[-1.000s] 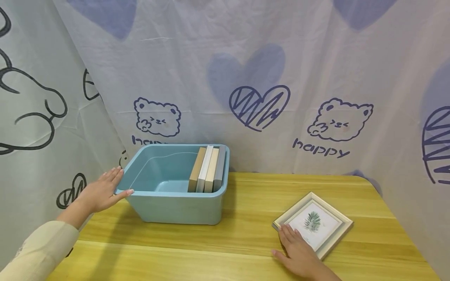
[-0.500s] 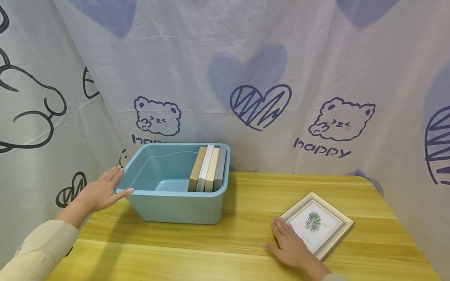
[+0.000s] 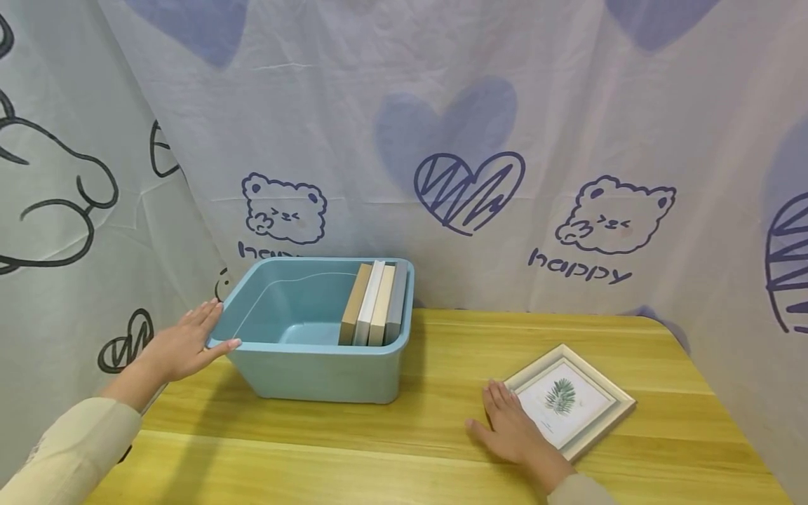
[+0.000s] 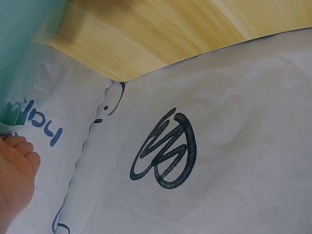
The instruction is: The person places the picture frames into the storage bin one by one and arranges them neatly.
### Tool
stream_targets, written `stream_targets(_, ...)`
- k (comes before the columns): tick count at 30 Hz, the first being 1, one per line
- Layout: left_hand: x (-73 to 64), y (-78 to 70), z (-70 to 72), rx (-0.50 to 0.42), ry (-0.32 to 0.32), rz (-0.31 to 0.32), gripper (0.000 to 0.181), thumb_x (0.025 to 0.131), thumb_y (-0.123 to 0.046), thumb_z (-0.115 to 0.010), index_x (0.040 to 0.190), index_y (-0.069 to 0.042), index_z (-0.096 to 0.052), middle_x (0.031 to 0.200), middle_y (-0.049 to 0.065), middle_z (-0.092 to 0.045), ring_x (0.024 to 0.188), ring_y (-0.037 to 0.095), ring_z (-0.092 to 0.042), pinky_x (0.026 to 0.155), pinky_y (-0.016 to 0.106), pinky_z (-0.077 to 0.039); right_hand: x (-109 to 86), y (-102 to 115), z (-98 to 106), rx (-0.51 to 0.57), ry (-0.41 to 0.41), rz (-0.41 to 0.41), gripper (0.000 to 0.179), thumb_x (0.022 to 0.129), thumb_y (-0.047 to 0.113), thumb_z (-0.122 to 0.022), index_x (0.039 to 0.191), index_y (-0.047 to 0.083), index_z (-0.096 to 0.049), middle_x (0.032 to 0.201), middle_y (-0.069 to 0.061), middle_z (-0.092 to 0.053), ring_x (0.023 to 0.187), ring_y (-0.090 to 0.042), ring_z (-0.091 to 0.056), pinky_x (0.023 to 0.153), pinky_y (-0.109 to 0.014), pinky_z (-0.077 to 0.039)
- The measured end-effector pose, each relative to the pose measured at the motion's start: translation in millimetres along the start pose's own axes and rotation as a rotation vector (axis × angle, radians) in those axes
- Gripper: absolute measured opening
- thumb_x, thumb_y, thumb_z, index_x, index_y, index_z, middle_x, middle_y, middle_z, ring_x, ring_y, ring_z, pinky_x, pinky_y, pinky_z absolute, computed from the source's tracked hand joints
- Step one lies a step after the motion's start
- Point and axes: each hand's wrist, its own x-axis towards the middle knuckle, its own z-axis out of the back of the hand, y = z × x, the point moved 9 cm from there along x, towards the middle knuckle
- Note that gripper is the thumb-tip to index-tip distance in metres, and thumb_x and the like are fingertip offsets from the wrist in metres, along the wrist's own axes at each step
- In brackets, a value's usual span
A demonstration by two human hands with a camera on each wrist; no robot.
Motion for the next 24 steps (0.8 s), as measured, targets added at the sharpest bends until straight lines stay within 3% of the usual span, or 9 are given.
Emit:
stream_targets(2, -0.2, 0.1, -0.7, -0.010, -0.001, -0.001, 0.088, 0.092, -0.058, -0.038, 0.139, 0.015, -0.024, 0.147, 0.034, -0.020, 0.135, 0.048, -0.022, 0.111, 0.055, -0.021, 2.0, 2.7, 10.2, 0.003, -0.029, 0.024, 0.069, 0.095, 0.037, -0.047, 0.136, -0.016, -0.031, 0.146, -0.034, -0.022, 0.136, -0.050, -0.017, 0.109, -0.063, -0.015)
stream_targets(4, -0.3, 0.4, -0.9, -0.026, -0.010, -0.004, 0.089, 0.092, -0.059, -0.037, 0.139, 0.015, -0.025, 0.146, 0.034, -0.021, 0.135, 0.048, -0.022, 0.111, 0.056, -0.022, 3.5, 5.7, 26.9, 0.009, -0.114, 0.071, 0.059, 0.094, 0.031, -0.052, 0.130, -0.015, -0.042, 0.142, -0.034, -0.031, 0.133, -0.050, -0.026, 0.106, -0.063, -0.023)
stream_targets(8, -1.2, 2.4, -0.6, -0.056, -0.040, -0.005, 0.091, 0.091, -0.061, -0.036, 0.139, 0.015, -0.025, 0.145, 0.035, -0.023, 0.134, 0.048, -0.024, 0.110, 0.057, -0.022, -0.6, 6.8, 74.4, -0.046, -0.452, 0.183, 0.042, 0.084, 0.013, -0.065, 0.118, -0.011, -0.057, 0.126, -0.030, -0.053, 0.116, -0.048, -0.050, 0.094, -0.059, -0.041)
stream_targets(11, -1.5, 2.4, -0.2, -0.062, -0.049, -0.005, 0.092, 0.091, -0.062, -0.037, 0.139, 0.015, -0.026, 0.145, 0.034, -0.024, 0.134, 0.048, -0.024, 0.110, 0.057, -0.022, -11.1, -3.6, 105.6, -0.075, -0.685, 0.213, 0.044, 0.075, 0.004, -0.070, 0.114, -0.010, -0.059, 0.113, -0.028, -0.062, 0.104, -0.045, -0.057, 0.088, -0.057, -0.044)
stream_targets(13, -1.1, 3.0, -1.3, -0.058, -0.039, 0.001, 0.091, 0.091, -0.062, -0.036, 0.139, 0.015, -0.025, 0.146, 0.033, -0.023, 0.135, 0.048, -0.023, 0.111, 0.056, -0.021, -18.1, -15.4, 120.1, -0.076, -0.775, 0.198, 0.042, 0.072, 0.003, -0.070, 0.111, -0.008, -0.061, 0.109, -0.027, -0.063, 0.101, -0.043, -0.057, 0.086, -0.056, -0.042)
stream_targets(16, -0.7, 3.1, -2.1, -0.042, -0.015, 0.007, 0.090, 0.092, -0.059, -0.037, 0.140, 0.015, -0.024, 0.147, 0.033, -0.021, 0.136, 0.048, -0.021, 0.112, 0.055, -0.021, -27.2, -35.4, 134.3, -0.054, -0.831, 0.157, 0.038, 0.074, 0.003, -0.070, 0.110, -0.007, -0.062, 0.109, -0.028, -0.062, 0.101, -0.044, -0.055, 0.092, -0.051, -0.041)
stream_targets(20, -1.0, 3.5, -2.2, -0.030, 0.000, 0.015, 0.088, 0.092, -0.058, -0.038, 0.140, 0.015, -0.023, 0.148, 0.033, -0.019, 0.136, 0.048, -0.021, 0.111, 0.055, -0.021, -38.2, -62.9, 145.4, -0.015, -0.867, 0.085, 0.036, 0.078, 0.004, -0.068, 0.111, -0.008, -0.061, 0.111, -0.030, -0.061, 0.102, -0.047, -0.053, 0.108, -0.025, -0.033)
stream_targets(23, -1.7, 3.1, -1.8, -0.039, 0.003, 0.021, 0.088, 0.092, -0.057, -0.039, 0.140, 0.015, -0.022, 0.148, 0.033, -0.019, 0.136, 0.048, -0.020, 0.111, 0.056, -0.022, -44.7, -84.9, 148.2, 0.023, -0.850, 0.006, 0.037, 0.082, 0.006, -0.065, 0.115, -0.008, -0.059, 0.115, -0.032, -0.058, 0.105, -0.050, -0.050, 0.110, -0.035, -0.032)
stream_targets(24, -1.8, 2.9, -2.2, -0.041, 0.005, 0.021, 0.088, 0.092, -0.057, -0.038, 0.140, 0.015, -0.022, 0.148, 0.033, -0.018, 0.136, 0.048, -0.020, 0.111, 0.056, -0.022, -46.7, -92.7, 148.0, 0.034, -0.839, -0.025, 0.037, 0.083, 0.007, -0.064, 0.116, -0.009, -0.058, 0.116, -0.033, -0.057, 0.106, -0.051, -0.049, 0.108, -0.044, -0.033)
